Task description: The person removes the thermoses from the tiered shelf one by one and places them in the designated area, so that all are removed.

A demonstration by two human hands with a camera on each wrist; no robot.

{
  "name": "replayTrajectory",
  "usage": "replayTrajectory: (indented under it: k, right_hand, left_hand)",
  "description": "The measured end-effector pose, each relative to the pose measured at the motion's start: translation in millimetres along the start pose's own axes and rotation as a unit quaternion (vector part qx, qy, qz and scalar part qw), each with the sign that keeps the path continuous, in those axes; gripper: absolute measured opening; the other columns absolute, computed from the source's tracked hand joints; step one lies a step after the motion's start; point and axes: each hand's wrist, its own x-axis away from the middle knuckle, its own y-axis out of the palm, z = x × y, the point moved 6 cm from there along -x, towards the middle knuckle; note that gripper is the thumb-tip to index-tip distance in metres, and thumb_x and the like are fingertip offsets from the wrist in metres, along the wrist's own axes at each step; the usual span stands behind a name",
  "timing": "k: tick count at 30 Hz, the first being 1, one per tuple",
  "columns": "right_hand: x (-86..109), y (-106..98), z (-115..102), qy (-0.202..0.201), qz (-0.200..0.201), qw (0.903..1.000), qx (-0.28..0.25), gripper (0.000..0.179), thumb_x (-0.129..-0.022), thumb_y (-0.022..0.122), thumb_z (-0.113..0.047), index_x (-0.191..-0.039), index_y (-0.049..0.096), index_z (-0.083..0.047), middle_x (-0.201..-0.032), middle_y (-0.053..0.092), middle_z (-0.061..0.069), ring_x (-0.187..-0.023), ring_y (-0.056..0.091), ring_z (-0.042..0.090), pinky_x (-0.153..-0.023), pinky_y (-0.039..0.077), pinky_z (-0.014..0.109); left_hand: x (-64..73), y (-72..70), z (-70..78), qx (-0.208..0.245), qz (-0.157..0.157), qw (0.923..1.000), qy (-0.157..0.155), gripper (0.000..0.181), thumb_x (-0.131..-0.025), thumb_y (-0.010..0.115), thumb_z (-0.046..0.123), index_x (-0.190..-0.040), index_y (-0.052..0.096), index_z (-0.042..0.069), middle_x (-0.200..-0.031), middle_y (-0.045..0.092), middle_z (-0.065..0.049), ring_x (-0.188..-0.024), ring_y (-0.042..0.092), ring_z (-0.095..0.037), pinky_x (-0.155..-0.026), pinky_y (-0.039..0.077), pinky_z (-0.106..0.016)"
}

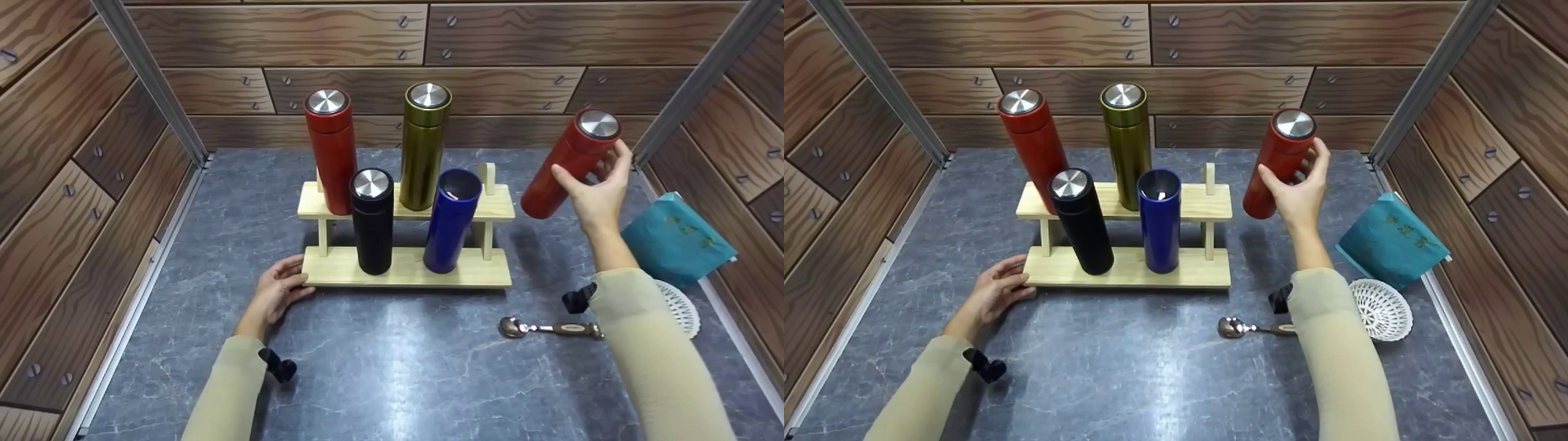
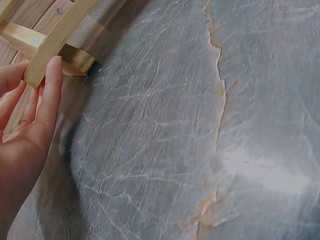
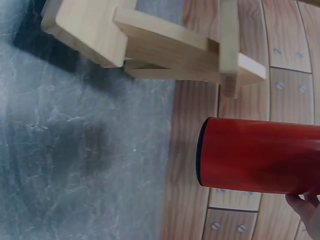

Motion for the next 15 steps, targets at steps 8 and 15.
replayTrajectory:
  k: [8, 15]
  right_hand:
    - [-2.7, 0, 39, 0.016, 0.011, 0.9993, 0.033, 0.081, -0.067, 0.083, -0.011, -0.134, 0.037, -0.017, -0.126, 0.049, 0.004, -0.111, 0.047, 0.022, -0.09, 0.045, 0.038]
    - [-3.6, 1, 59, 0.027, 0.01, 0.9981, 0.054, 0.082, -0.068, 0.083, -0.016, -0.135, 0.035, -0.018, -0.127, 0.047, 0.003, -0.111, 0.046, 0.02, -0.093, 0.045, 0.039]
  left_hand:
    - [2.3, -1.5, 2.2, -0.001, 0.001, 1.0, 0.004, 0.055, -0.082, 0.059, -0.011, -0.134, 0.043, 0.001, -0.127, 0.046, -0.018, -0.089, 0.061, -0.025, -0.077, 0.056, -0.041]
    - [1.8, 1.2, 1.7, -0.004, -0.006, 0.9999, 0.008, 0.057, -0.082, 0.06, -0.011, -0.135, 0.042, 0.0, -0.128, 0.045, -0.018, -0.09, 0.061, -0.026, -0.079, 0.055, -0.042]
